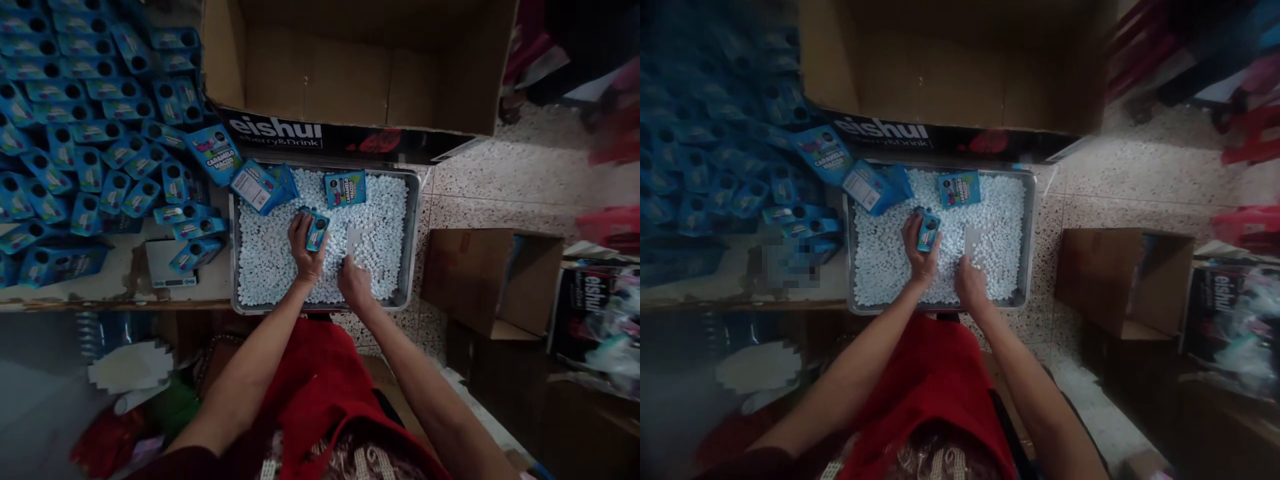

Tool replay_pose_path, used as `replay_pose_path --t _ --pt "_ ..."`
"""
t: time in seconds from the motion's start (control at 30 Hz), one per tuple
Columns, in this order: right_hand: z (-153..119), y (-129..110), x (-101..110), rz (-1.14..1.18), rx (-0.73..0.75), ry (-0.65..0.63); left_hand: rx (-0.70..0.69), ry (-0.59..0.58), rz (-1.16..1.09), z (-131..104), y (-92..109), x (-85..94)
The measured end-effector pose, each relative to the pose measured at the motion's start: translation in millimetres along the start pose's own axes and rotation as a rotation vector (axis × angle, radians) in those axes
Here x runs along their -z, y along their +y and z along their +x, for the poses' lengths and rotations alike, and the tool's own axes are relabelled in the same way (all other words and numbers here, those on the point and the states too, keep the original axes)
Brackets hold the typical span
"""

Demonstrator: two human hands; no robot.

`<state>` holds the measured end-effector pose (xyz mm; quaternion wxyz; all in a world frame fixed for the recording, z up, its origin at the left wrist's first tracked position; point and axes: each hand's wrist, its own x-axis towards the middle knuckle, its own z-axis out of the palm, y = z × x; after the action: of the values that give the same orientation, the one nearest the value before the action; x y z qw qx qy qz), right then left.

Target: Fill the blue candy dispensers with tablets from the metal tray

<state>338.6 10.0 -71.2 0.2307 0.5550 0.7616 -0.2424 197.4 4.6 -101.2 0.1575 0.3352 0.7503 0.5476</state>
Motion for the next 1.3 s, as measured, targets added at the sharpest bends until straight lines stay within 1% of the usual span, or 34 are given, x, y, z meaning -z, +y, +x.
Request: replay_pose_path --t 0.07,0.1,0.17,0.2,0.27,0.37,0.47,0.53,0.63,0.7,0.8,0.87,0.93,1.03,1.13,1.2,1.23,1.3 --pt "9.7 -9.1 -4.6 0.159 0.013 0.047 0.024 0.014 -0.027 -1.3 8.9 -12.5" --pt "13.1 -9.0 -5.3 0.264 0.026 0.076 0.029 0.009 -0.041 -0.6 12.9 -15.1" --pt "15.2 -0.9 -3.9 0.497 0.058 0.127 0.031 -0.023 -0.066 4.3 19.0 -12.0" --pt "13.6 6.0 -1.4 0.612 0.067 0.140 0.030 -0.046 -0.074 8.8 21.0 -6.1" --pt "5.9 22.4 8.2 0.811 0.086 0.137 0.014 -0.114 -0.071 21.6 23.0 12.7" --pt "-11.4 42.6 33.9 0.982 0.150 0.048 -0.056 -0.250 -0.007 44.4 22.7 48.3" --pt "-23.9 48.0 65.7 1.011 0.231 -0.096 -0.100 -0.372 0.064 60.8 20.2 75.5" --pt "-26.2 42.9 86.3 0.965 0.288 -0.166 -0.100 -0.422 0.088 65.4 18.3 85.7" --pt "-24.4 26.2 116.0 0.854 0.330 -0.210 -0.126 -0.465 0.096 66.1 16.8 94.7" --pt "-23.5 11.7 136.1 0.809 0.300 -0.269 -0.164 -0.487 0.124 65.3 17.0 100.2" --pt "-25.0 -10.5 164.7 0.798 0.222 -0.413 -0.201 -0.511 0.201 64.9 17.8 108.9" --pt "-26.6 -22.6 180.0 0.786 0.183 -0.476 -0.198 -0.519 0.223 64.9 17.4 113.4" --pt "-27.6 -30.8 191.2 0.770 0.158 -0.511 -0.186 -0.516 0.223 65.0 15.4 115.7" --pt "-30.0 -33.3 201.4 0.775 0.137 -0.551 -0.171 -0.502 0.221 64.8 10.1 116.0" --pt "-37.3 -21.4 202.6 0.801 0.125 -0.557 -0.113 -0.469 0.181 62.4 6.4 116.0" --pt "-44.2 -4.7 194.8 0.842 0.098 -0.543 -0.052 -0.408 0.132 58.2 7.1 117.3" --pt "-47.3 5.7 187.6 0.870 0.076 -0.521 -0.035 -0.397 0.118 55.4 8.3 118.3" --pt "-51.3 28.8 167.4 0.912 0.015 -0.450 -0.039 -0.441 0.130 49.0 10.9 120.8"
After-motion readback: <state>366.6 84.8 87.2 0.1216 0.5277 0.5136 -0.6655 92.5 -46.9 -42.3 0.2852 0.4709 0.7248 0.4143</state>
